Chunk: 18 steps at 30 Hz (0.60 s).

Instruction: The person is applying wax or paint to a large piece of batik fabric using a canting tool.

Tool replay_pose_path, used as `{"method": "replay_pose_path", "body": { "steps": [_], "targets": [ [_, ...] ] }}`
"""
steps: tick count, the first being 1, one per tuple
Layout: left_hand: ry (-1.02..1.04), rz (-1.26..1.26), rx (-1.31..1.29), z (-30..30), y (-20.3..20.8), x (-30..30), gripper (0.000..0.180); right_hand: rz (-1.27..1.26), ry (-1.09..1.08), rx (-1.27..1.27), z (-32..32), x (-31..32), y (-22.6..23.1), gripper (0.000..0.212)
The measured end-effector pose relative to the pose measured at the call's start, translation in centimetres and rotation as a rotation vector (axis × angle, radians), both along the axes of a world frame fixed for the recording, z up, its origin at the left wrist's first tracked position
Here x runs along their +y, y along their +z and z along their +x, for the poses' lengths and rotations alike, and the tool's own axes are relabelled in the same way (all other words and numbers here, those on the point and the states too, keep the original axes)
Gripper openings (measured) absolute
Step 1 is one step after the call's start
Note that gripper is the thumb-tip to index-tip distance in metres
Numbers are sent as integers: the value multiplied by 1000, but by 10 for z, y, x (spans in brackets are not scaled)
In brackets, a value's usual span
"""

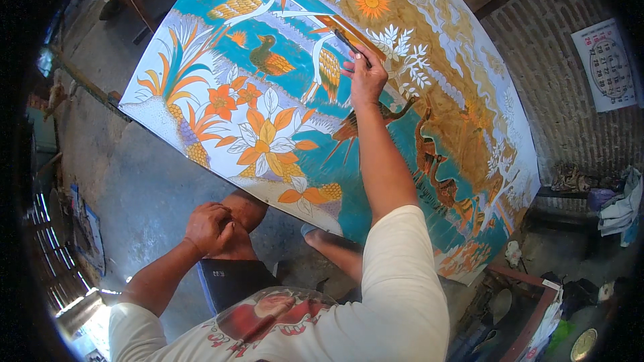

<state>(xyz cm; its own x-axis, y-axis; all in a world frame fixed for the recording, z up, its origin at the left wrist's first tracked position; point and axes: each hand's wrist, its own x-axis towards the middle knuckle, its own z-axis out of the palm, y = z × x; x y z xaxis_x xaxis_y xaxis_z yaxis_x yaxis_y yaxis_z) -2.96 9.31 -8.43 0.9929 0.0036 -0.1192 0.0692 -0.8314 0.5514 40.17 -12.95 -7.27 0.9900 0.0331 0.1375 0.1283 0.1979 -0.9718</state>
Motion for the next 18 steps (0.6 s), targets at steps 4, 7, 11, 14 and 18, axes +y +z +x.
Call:
{"method": "replay_pose_path", "body": {
  "steps": [4, 7, 11, 14, 18],
  "targets": [
    [11, -16, 8, 1, 0, 0, 26, -18, 5, 1, 0, 2, -2, 27],
    [12, -10, 7, 1, 1, 0, 26, -10, 9, 1, 1, 5, -2, 27],
    [7, -4, 5, 1, 0, 0, 25, -14, 9, -1, 4, 8, -2, 28],
    [10, -10, 11, 2, 3, 0, 25, -24, 11, -5, 4, 8, -3, 27],
    [14, -9, -7, 2, 3, 0, 25, 1, 12, 3, 3, 9, -1, 27]
  ]
}}
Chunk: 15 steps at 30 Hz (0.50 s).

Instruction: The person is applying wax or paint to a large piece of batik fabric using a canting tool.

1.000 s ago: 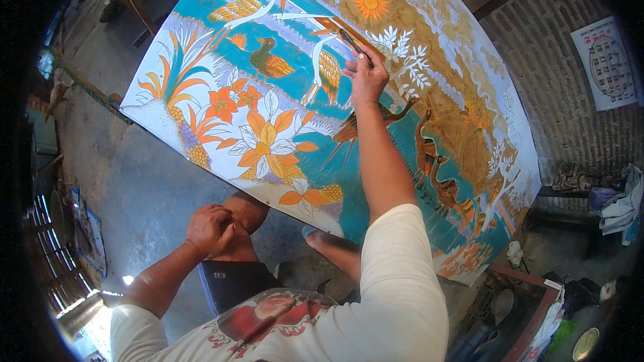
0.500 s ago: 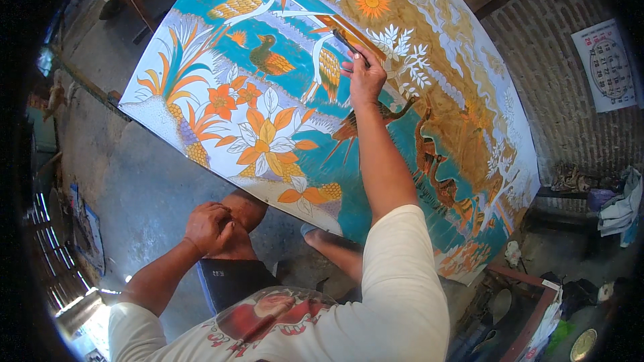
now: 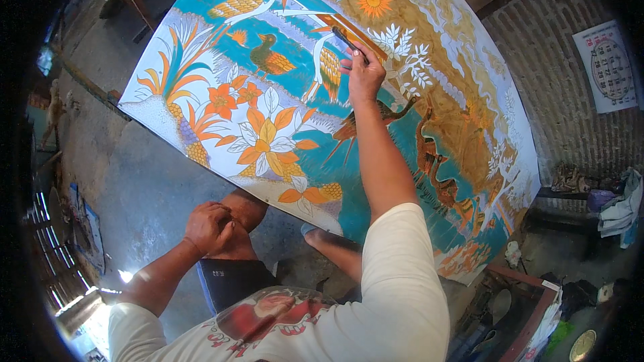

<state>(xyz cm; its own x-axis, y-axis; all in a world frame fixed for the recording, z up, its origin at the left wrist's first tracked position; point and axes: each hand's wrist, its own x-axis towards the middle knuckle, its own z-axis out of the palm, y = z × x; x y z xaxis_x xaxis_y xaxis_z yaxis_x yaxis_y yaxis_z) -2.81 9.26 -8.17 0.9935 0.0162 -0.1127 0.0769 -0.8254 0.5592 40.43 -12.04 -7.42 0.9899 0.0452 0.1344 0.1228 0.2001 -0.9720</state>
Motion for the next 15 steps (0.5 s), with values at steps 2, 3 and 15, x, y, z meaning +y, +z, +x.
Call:
{"method": "replay_pose_path", "body": {
  "steps": [2, 3, 15],
  "targets": [
    [3, -3, 7, 0, 1, 0, 25, 3, -9, -6, 1, -1, 1, 27],
    [2, -3, 7, 0, 1, 0, 25, 5, -18, -13, 1, -1, 1, 27],
    [-1, 4, 5, 0, -1, 1, 26, -38, -20, -10, 2, 0, -1, 27]
  ]
}}
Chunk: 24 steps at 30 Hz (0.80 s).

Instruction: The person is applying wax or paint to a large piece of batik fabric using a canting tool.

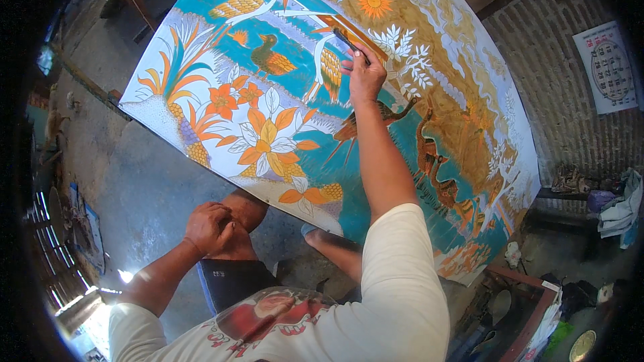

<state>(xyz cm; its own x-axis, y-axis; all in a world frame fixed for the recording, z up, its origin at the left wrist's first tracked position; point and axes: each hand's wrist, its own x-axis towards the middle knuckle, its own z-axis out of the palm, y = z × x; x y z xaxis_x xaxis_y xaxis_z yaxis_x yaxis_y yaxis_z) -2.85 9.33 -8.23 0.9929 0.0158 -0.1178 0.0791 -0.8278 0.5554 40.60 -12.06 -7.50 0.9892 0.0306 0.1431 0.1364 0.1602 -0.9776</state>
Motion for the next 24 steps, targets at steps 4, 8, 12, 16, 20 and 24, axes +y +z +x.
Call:
{"method": "replay_pose_path", "body": {
  "steps": [4, 8, 12, 16, 20, 24],
  "targets": [
    [-4, 2, 0, -1, -2, 1, 26, 28, -12, 24, -1, -3, 3, 27],
    [-11, 6, -1, -1, -3, 1, 27, 12, -7, 5, -1, -3, 4, 27],
    [-7, -5, 6, 0, -3, 1, 27, -6, 2, -1, 0, -1, 2, 26],
    [-6, -4, 26, 1, 0, 0, 27, 1, -19, -1, 2, -6, 0, 26],
    [-6, -3, 11, -1, -2, 1, 26, 36, -25, 10, -3, -6, 1, 26],
    [-7, 1, 8, -1, -4, 1, 26, 49, -40, 24, -5, -7, 2, 26]
  ]
}}
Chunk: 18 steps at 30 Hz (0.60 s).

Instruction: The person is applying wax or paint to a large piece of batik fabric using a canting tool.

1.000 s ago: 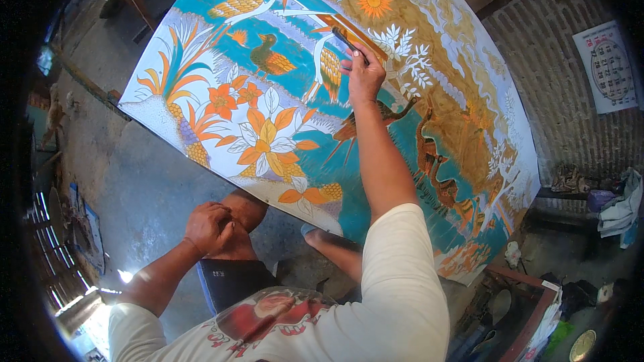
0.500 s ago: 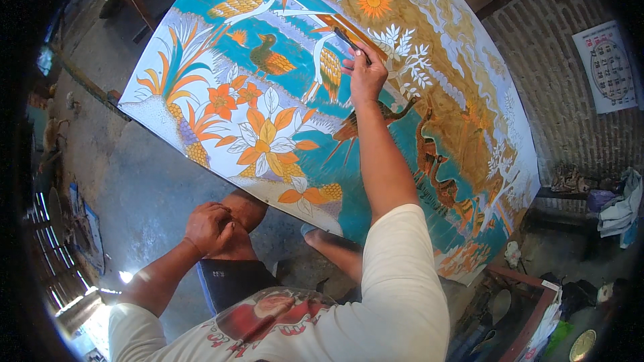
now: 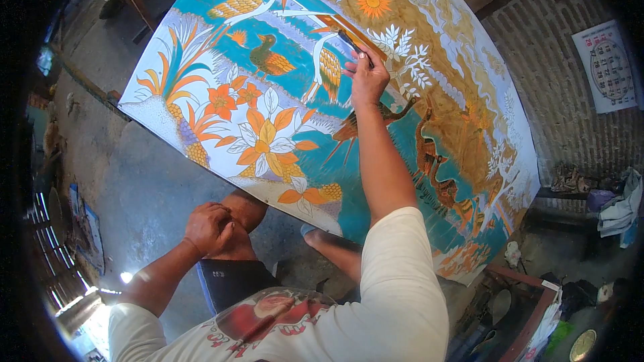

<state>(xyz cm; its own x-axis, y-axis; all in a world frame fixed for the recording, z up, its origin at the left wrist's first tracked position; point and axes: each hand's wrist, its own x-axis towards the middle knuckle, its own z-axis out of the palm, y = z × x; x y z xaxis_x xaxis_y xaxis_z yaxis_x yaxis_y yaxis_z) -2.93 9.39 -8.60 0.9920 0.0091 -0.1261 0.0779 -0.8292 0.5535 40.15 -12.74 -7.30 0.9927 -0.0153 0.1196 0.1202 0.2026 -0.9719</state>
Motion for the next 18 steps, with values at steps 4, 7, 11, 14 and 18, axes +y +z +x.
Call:
{"method": "replay_pose_path", "body": {
  "steps": [4, 7, 11, 14, 18],
  "targets": [
    [-1, -2, -2, 1, 2, 0, 25, -43, 34, 12, -5, 0, -1, 28],
    [-1, -9, -5, 0, 1, 0, 25, -64, 54, 4, -10, 3, 0, 27],
    [-1, -2, -17, 1, -2, 0, 25, 38, 41, 65, -13, 0, 2, 26],
    [6, -9, -11, 4, 3, -2, 25, 209, 83, 154, -31, -10, 5, 25],
    [-13, 3, -11, 3, 7, -4, 26, 464, 232, 281, -94, -31, 8, 27]
  ]
}}
